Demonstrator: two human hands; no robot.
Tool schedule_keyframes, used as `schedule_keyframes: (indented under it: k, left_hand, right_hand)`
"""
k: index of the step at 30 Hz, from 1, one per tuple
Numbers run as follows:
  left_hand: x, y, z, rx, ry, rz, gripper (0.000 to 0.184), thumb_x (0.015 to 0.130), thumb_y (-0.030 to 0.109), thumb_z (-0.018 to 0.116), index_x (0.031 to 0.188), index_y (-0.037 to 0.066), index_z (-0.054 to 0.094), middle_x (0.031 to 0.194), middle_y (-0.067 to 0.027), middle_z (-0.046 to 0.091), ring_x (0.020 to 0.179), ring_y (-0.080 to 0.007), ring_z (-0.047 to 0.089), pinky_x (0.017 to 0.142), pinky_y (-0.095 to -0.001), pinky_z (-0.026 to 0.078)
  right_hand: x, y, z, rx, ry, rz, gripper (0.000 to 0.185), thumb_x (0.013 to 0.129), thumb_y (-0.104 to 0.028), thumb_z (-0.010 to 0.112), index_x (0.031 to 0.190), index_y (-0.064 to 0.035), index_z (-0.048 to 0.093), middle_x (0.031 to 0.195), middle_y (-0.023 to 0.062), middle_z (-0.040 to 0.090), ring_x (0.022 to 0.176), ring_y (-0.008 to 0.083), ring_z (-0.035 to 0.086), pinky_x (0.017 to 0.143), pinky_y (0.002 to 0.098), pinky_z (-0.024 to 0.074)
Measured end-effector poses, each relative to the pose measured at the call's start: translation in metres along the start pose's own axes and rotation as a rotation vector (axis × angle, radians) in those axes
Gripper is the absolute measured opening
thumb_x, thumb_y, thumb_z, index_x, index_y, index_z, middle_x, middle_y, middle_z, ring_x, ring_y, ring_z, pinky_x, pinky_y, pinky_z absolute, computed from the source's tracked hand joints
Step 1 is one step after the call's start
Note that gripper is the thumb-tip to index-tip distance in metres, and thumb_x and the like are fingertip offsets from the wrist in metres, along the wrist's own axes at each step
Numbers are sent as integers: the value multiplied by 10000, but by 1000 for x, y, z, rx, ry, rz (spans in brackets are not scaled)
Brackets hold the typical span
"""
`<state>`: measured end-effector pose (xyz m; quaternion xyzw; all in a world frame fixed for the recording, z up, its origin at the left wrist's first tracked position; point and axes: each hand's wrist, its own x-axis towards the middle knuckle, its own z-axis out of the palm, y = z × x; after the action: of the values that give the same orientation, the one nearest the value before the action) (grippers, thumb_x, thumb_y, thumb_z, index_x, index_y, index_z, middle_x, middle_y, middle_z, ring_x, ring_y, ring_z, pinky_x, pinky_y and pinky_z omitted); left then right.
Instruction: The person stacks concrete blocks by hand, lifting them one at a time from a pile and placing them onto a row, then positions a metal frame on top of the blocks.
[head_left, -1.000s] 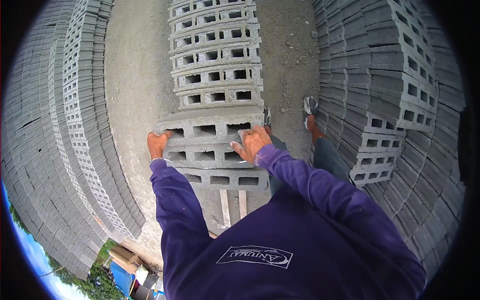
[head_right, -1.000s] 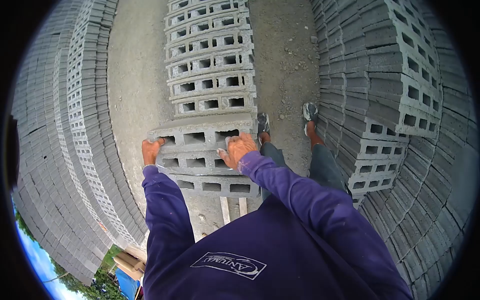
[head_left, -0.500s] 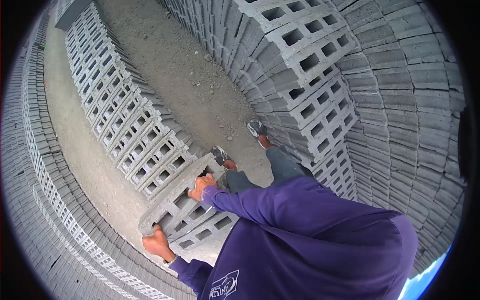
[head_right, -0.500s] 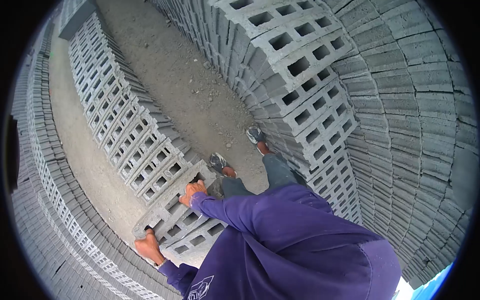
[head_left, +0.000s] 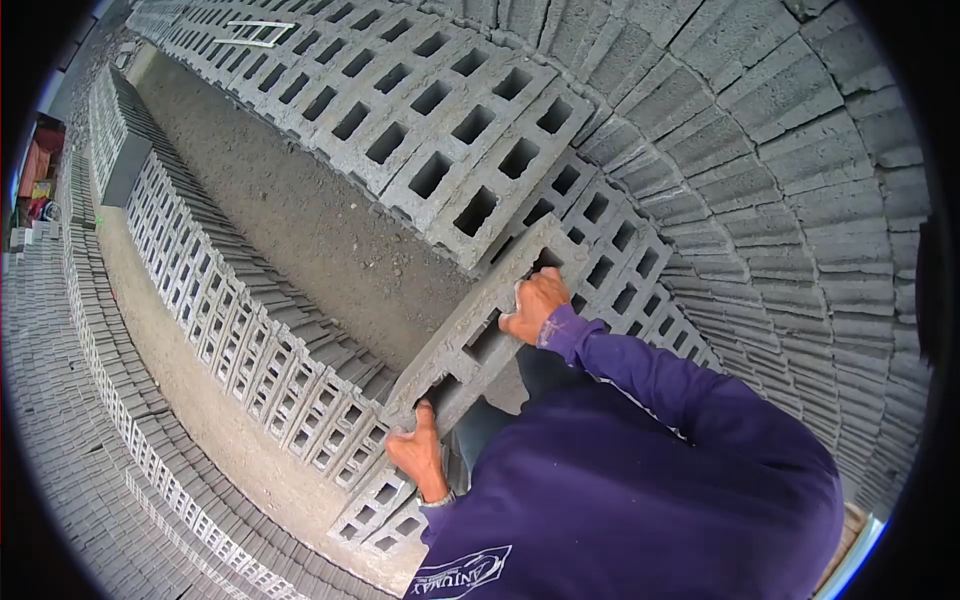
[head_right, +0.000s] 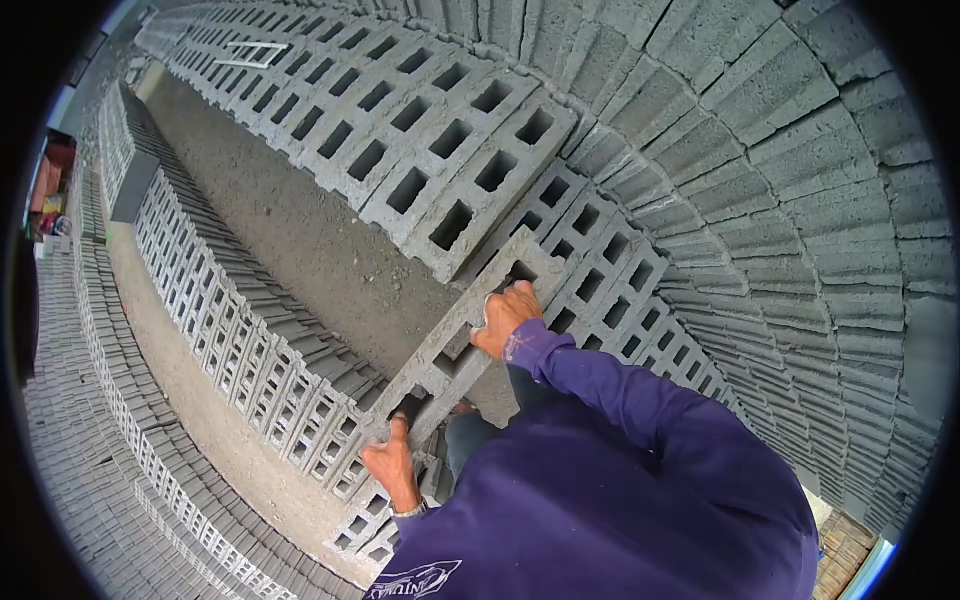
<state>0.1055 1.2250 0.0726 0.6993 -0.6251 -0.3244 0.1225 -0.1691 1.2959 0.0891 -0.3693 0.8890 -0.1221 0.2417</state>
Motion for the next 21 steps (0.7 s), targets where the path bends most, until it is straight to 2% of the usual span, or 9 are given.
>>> schedule_keyframes:
  k: [1, 2, 9, 11, 12, 17, 19, 20, 21]
  left_hand:
    - [3, 0, 33, -40, -6, 5, 468, 718, 317, 773, 568, -61, 540, 536, -34, 490, 499, -146, 411, 472, -377, 340]
    - [-2, 40, 45, -43, -104, -83, 607, 681, 431, 778, 547, -102, 520, 490, -148, 513, 480, -244, 475, 534, -438, 415]
    - [-12, 144, 147, -170, -215, -72, 627, 696, 449, 756, 529, -103, 510, 493, -156, 523, 489, -227, 500, 532, -425, 427]
    - [-10, 157, 168, -83, -169, -36, 611, 689, 412, 780, 459, -49, 451, 474, -55, 439, 480, -166, 423, 488, -381, 388]
    - [-9, 167, 171, -49, -200, -32, 687, 709, 511, 728, 503, -108, 510, 487, -217, 534, 503, -305, 562, 602, -468, 474]
    - [-4, 185, 170, -67, -186, -54, 727, 721, 534, 739, 479, -115, 520, 467, -250, 522, 490, -315, 589, 578, -479, 470]
    - [3, 189, 149, 73, -531, -77, 703, 764, 548, 723, 727, -149, 640, 689, -279, 648, 708, -284, 679, 692, -424, 515]
    - [5, 174, 150, 62, -507, -114, 703, 764, 548, 723, 727, -149, 640, 689, -279, 648, 708, -284, 679, 692, -424, 515]
    - [4, 151, 156, -244, -501, -17, 667, 804, 534, 704, 906, -123, 643, 806, -216, 658, 779, -231, 650, 710, -372, 508]
  right_hand:
    - [14, 22, -13, -21, 76, 13, 389, 647, -347, 751, 699, 29, 667, 737, 232, 656, 823, 362, 606, 912, 401, 418]
    - [28, 41, -30, -21, 87, 10, 389, 647, -347, 751, 699, 29, 667, 737, 232, 656, 823, 362, 606, 912, 401, 418]
    - [115, 138, -100, -133, 88, 8, 404, 612, -341, 758, 693, 42, 658, 773, 249, 663, 862, 388, 613, 913, 407, 436]
    - [136, 154, -106, -125, 58, 25, 432, 596, -348, 761, 690, 60, 652, 787, 260, 662, 890, 399, 611, 914, 417, 445]
    - [145, 159, -108, -119, 49, 25, 433, 596, -348, 762, 692, 60, 651, 788, 261, 661, 905, 405, 605, 908, 422, 450]
    - [160, 170, -106, -171, -20, -1, 491, 631, -396, 739, 741, 74, 652, 836, 264, 666, 952, 423, 581, 895, 429, 458]
    - [162, 175, -101, -228, 13, -34, 480, 646, -406, 725, 726, 63, 658, 810, 257, 669, 906, 404, 603, 915, 417, 435]
    - [163, 176, -97, -282, 71, -40, 472, 662, -416, 711, 711, 52, 664, 783, 249, 672, 859, 384, 626, 935, 404, 413]
    - [163, 174, -97, -320, 68, -58, 515, 676, -449, 707, 763, 57, 670, 813, 251, 675, 874, 390, 625, 948, 414, 403]
